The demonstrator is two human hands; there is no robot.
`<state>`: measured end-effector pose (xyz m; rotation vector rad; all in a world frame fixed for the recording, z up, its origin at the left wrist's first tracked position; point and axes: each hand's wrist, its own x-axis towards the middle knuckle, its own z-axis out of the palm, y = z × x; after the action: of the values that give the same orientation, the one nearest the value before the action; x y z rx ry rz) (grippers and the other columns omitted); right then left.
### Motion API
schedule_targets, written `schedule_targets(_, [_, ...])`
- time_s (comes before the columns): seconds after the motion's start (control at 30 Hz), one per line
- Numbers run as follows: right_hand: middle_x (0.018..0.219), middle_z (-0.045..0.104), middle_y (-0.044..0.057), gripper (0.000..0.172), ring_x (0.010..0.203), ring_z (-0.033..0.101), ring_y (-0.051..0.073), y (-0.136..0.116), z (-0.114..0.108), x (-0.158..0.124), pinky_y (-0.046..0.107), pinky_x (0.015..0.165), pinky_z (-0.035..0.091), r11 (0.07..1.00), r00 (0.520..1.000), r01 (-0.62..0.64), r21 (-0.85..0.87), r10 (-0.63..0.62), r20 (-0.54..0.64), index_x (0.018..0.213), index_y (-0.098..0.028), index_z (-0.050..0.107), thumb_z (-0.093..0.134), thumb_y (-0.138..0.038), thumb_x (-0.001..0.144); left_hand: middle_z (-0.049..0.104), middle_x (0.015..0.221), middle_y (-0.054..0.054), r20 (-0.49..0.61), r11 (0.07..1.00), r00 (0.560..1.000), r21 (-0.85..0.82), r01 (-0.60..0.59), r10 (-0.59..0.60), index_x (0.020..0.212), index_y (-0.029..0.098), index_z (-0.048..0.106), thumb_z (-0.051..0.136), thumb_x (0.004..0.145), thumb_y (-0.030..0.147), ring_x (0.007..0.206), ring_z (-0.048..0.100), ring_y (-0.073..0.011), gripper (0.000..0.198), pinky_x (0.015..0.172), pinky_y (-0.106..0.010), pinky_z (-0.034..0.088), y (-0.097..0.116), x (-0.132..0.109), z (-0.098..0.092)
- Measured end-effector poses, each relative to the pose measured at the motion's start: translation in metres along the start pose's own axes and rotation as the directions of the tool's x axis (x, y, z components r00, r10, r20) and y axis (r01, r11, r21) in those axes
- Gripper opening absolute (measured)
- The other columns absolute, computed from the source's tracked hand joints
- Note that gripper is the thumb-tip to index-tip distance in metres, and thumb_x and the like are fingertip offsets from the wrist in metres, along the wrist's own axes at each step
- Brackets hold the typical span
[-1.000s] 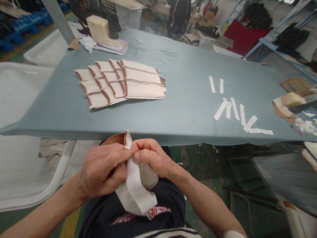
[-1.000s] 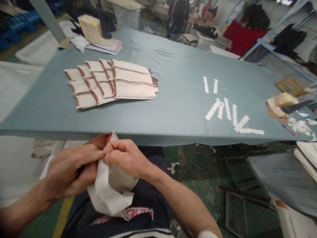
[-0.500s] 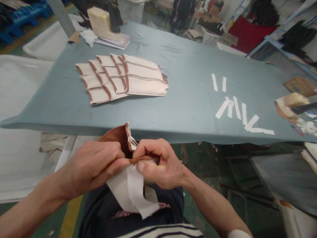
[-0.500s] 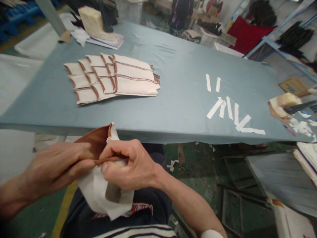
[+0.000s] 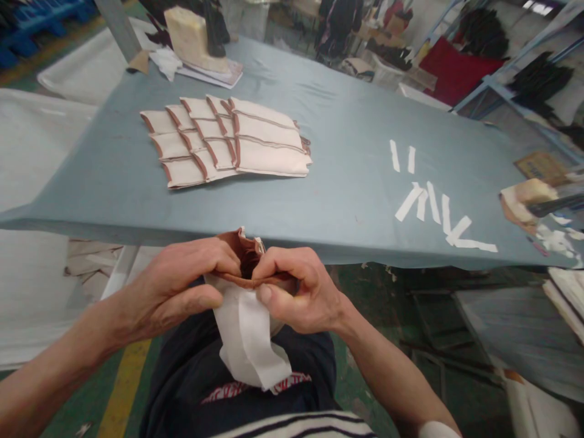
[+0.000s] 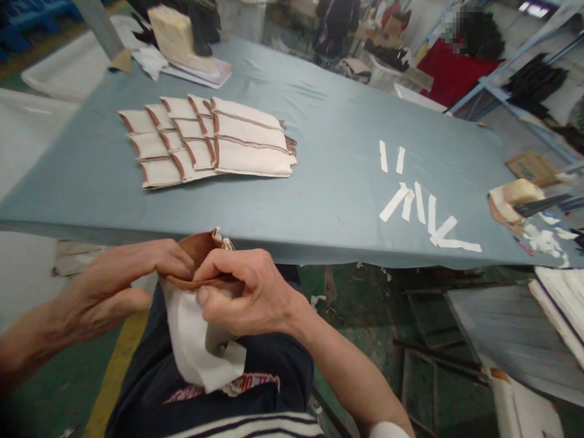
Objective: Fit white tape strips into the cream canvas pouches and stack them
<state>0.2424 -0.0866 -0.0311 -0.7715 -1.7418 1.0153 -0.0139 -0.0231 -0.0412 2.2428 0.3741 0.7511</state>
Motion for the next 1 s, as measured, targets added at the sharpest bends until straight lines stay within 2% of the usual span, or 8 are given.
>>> schedule_targets(0.27, [0.073, 0.061, -0.007, 0.014, 0.062, 0.052, 0.010, -0.002, -0.003, 0.000, 0.025, 0.065, 0.044, 0.954, 0.988, 0.150, -0.258, -0.154, 0.006, 0.086, -0.023, 0.061, 0.066, -0.012, 0.093, 0.058, 0.071, 0.006, 0.018, 0.995, 0.999, 0.091, 0.030, -0.032, 0.084, 0.023, 0.060, 0.062, 0.124, 0.038, 0.064, 0.054, -0.0131, 0.043, 0.060, -0.027, 0.034, 0.023, 0.031, 0.002])
schedule_targets(0.43, [0.072, 0.062, -0.007, 0.013, 0.061, 0.053, 0.011, 0.000, -0.003, -0.003, 0.026, 0.066, 0.045, 0.927, 0.984, 0.169, -0.334, -0.178, 0.006, 0.088, -0.024, 0.062, 0.067, -0.014, 0.095, 0.038, 0.064, 0.010, 0.012, 0.995, 0.996, -0.047, 0.092, -0.092, 0.070, 0.020, 0.049, 0.065, 0.120, 0.030, 0.053, 0.037, -0.0076, 0.053, 0.049, -0.023, 0.024, 0.031, 0.040, 0.006])
schedule_targets(0.53, [0.073, 0.062, -0.007, 0.011, 0.061, 0.053, 0.011, -0.005, -0.003, 0.000, 0.027, 0.069, 0.047, 0.956, 0.987, 0.152, -0.250, -0.160, -0.013, 0.087, -0.024, 0.063, 0.070, -0.020, 0.095, 0.036, 0.062, 0.010, 0.037, 0.935, 0.983, -0.305, 0.181, -0.178, 0.066, 0.019, 0.045, 0.068, 0.121, 0.050, 0.051, 0.033, -0.0059, 0.068, 0.047, -0.020, 0.023, 0.030, 0.041, 0.009])
schedule_targets(0.6, [0.072, 0.061, -0.007, 0.014, 0.061, 0.052, 0.011, -0.010, -0.006, 0.005, 0.027, 0.067, 0.047, 0.993, 0.998, 0.055, -0.108, -0.052, 0.034, 0.086, -0.024, 0.064, 0.071, -0.028, 0.098, 0.035, 0.059, 0.009, 0.066, 0.875, 0.973, -0.428, 0.226, -0.220, 0.063, 0.018, 0.043, 0.066, 0.117, 0.070, 0.050, 0.032, -0.0061, 0.078, 0.045, -0.021, 0.021, 0.026, 0.039, 0.012])
schedule_targets(0.7, [0.070, 0.055, -0.006, 0.032, 0.062, 0.050, 0.014, -0.015, -0.012, 0.012, 0.028, 0.060, 0.044, 0.981, 0.962, -0.191, 0.043, 0.179, 0.205, 0.084, -0.026, 0.061, 0.059, -0.042, 0.111, 0.030, 0.057, 0.008, 0.082, 0.838, 0.964, -0.481, 0.259, -0.251, 0.062, 0.020, 0.037, 0.062, 0.112, 0.084, 0.049, 0.027, -0.0072, 0.085, 0.044, -0.023, 0.020, 0.019, 0.032, 0.016])
schedule_targets(0.77, [0.070, 0.054, -0.004, 0.037, 0.064, 0.049, 0.015, -0.015, -0.015, 0.014, 0.029, 0.058, 0.042, 0.969, 0.935, -0.247, 0.013, 0.235, 0.264, 0.082, -0.027, 0.057, 0.052, -0.042, 0.116, 0.030, 0.059, 0.008, 0.095, 0.816, 0.952, -0.494, 0.299, -0.290, 0.063, 0.021, 0.035, 0.061, 0.110, 0.087, 0.051, 0.027, -0.0079, 0.085, 0.046, -0.024, 0.021, 0.016, 0.027, 0.019])
schedule_targets(0.87, [0.075, 0.063, -0.002, 0.032, 0.068, 0.056, 0.017, -0.010, -0.019, 0.010, 0.031, 0.064, 0.046, 0.983, 0.956, -0.106, -0.150, 0.142, 0.255, 0.086, -0.028, 0.059, 0.056, -0.037, 0.116, 0.029, 0.061, 0.007, 0.106, 0.788, 0.928, -0.501, 0.359, -0.356, 0.065, 0.023, 0.033, 0.056, 0.110, 0.091, 0.054, 0.027, -0.0093, 0.085, 0.048, -0.025, 0.020, 0.016, 0.025, 0.026])
schedule_targets(1.0, [0.088, 0.080, 0.004, 0.027, 0.078, 0.071, 0.021, -0.005, -0.025, -0.002, 0.034, 0.076, 0.054, 0.914, 0.967, 0.111, -0.391, -0.008, 0.256, 0.099, -0.026, 0.069, 0.056, -0.035, 0.121, 0.029, 0.060, 0.006, 0.124, 0.771, 0.916, -0.505, 0.388, -0.380, 0.065, 0.025, 0.030, 0.053, 0.106, 0.098, 0.052, 0.025, -0.0097, 0.087, 0.045, -0.027, 0.019, 0.019, 0.029, 0.032])
